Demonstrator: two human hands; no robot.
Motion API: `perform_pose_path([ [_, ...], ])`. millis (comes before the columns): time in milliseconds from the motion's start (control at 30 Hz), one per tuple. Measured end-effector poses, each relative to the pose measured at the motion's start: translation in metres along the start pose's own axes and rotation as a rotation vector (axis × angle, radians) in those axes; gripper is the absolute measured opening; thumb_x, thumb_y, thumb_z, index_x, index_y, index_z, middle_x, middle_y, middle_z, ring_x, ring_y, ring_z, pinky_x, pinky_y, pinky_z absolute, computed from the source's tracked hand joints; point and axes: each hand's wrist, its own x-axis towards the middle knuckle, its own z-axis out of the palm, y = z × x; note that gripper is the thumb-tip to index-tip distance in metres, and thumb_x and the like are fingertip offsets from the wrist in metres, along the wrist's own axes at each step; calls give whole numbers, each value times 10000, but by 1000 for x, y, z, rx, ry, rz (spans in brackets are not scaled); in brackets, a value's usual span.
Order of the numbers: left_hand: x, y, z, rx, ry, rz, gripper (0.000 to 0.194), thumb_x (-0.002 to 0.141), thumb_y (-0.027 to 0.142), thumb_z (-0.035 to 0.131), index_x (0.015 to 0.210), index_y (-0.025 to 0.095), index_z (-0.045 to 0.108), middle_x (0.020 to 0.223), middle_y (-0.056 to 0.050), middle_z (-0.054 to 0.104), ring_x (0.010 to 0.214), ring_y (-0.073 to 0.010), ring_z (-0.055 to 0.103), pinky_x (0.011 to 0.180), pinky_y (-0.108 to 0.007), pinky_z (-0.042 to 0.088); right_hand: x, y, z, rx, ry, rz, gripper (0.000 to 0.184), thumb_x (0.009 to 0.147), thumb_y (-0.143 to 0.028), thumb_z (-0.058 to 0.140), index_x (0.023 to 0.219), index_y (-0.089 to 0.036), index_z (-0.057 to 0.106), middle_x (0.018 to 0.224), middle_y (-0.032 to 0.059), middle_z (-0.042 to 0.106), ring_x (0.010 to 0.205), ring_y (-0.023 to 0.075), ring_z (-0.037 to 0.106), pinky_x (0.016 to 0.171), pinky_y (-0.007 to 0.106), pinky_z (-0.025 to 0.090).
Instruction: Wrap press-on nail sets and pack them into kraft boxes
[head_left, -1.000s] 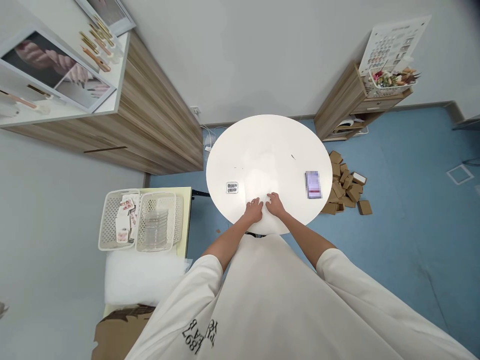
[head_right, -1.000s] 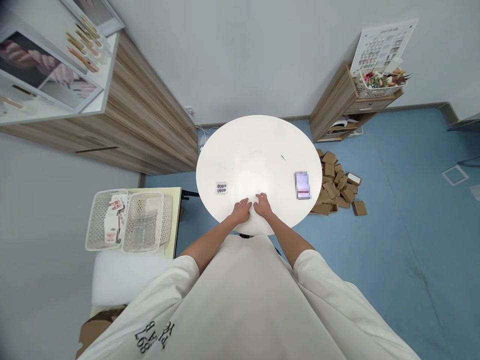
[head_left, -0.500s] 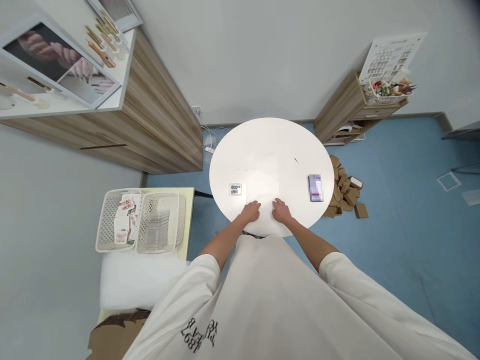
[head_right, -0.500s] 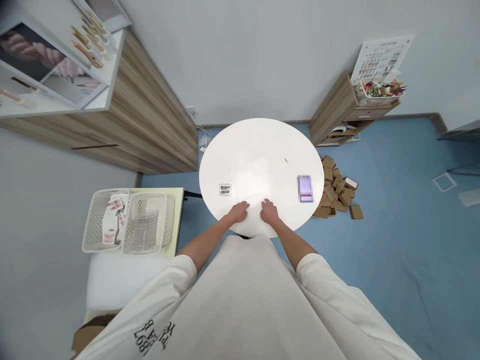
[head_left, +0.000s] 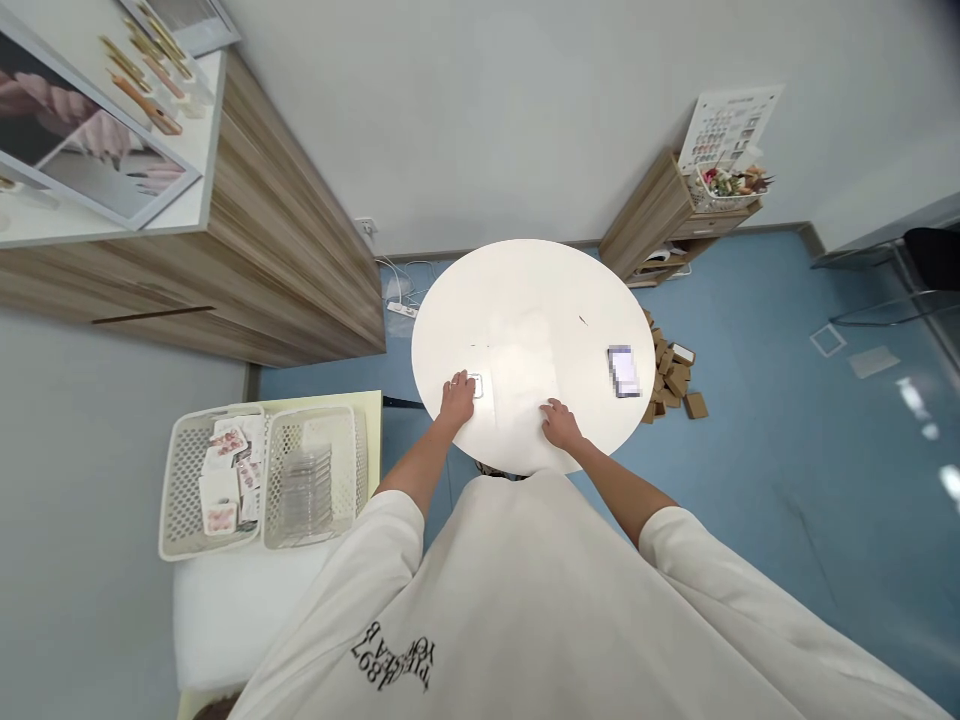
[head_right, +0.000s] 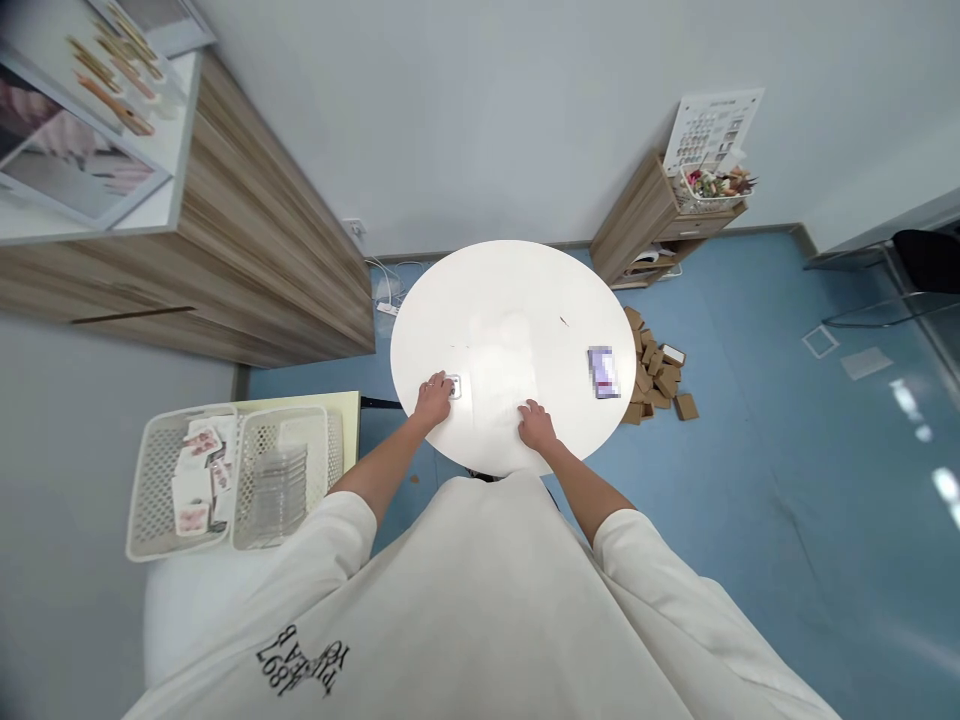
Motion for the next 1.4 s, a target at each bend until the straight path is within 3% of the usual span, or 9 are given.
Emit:
perform_pose_path([
  [233, 7, -4, 0, -20, 5, 70, 592, 818, 69, 486, 1386, 228, 434, 1553, -161, 399, 1493, -309, 277, 1202, -547, 197, -5, -5, -1, 17, -6, 27, 519, 937, -184, 432, 1451, -179, 498, 1586, 135, 348, 1365, 302, 415, 1057, 415, 395],
  [367, 5, 0, -5, 6, 24, 80, 518, 824, 77, 498, 1321, 220, 463, 1410, -150, 512, 1397, -287, 394, 1212, -511, 151, -4, 1, -3, 19, 4, 9, 529, 923, -166, 448, 1449, -187, 500, 1578, 128, 365, 1370, 293, 406, 1065, 410, 381],
  [467, 6, 16, -10, -19, 32, 71, 478, 832, 137, 534, 1297, 211, 453, 1364, -133, 525, 1336, -284, 438, 1194, -494, 172, -1, 8, -3, 6, 9, -31, 518, 918, -159, 454, 1432, -181, 512, 1569, 121, 382, 1376, 288, 397, 1083, 411, 361],
  [600, 16, 55, -11, -89, -3, 141, 493, 823, 210, 592, 1290, 220, 436, 1394, -124, 494, 1367, -289, 403, 1151, -443, 244, 5, 19, -3, -10, 0, -84, 528, 911, -163, 470, 1438, -183, 489, 1553, 106, 412, 1370, 281, 396, 1105, 412, 330],
  [733, 32, 94, -2, -114, -93, 182, 477, 814, 231, 612, 1259, 223, 441, 1358, -114, 517, 1259, -274, 506, 1096, -406, 314, 9, 28, -4, -33, -16, -135, 539, 894, -139, 480, 1430, -195, 484, 1534, 105, 437, 1344, 288, 417, 1097, 416, 326],
  [833, 43, 112, 7, -105, -105, 201, 479, 814, 212, 607, 1261, 223, 435, 1363, -113, 513, 1294, -276, 476, 1097, -403, 310, 11, 33, -5, -54, -6, -188, 512, 894, -113, 461, 1397, -197, 508, 1515, 104, 458, 1321, 289, 433, 1087, 415, 324],
  [1167, 57, 130, 26, -50, -110, 173, 562, 853, 148, 537, 1389, 243, 399, 1478, -125, 430, 1388, -307, 368, 1115, -459, 299, 19, 39, -2, -160, -26, -293, 436, 884, -60, 442, 1277, -174, 593, 1370, 149, 538, 1167, 302, 491, 1041, 416, 321],
  [1400, 57, 135, 30, -19, -102, 163, 559, 876, 106, 497, 1405, 260, 408, 1560, -109, 369, 1429, -324, 324, 1101, -483, 334, 24, 40, -1, -197, -56, -366, 411, 887, -73, 474, 1259, -130, 638, 1380, 195, 522, 1145, 324, 504, 1030, 434, 332],
])
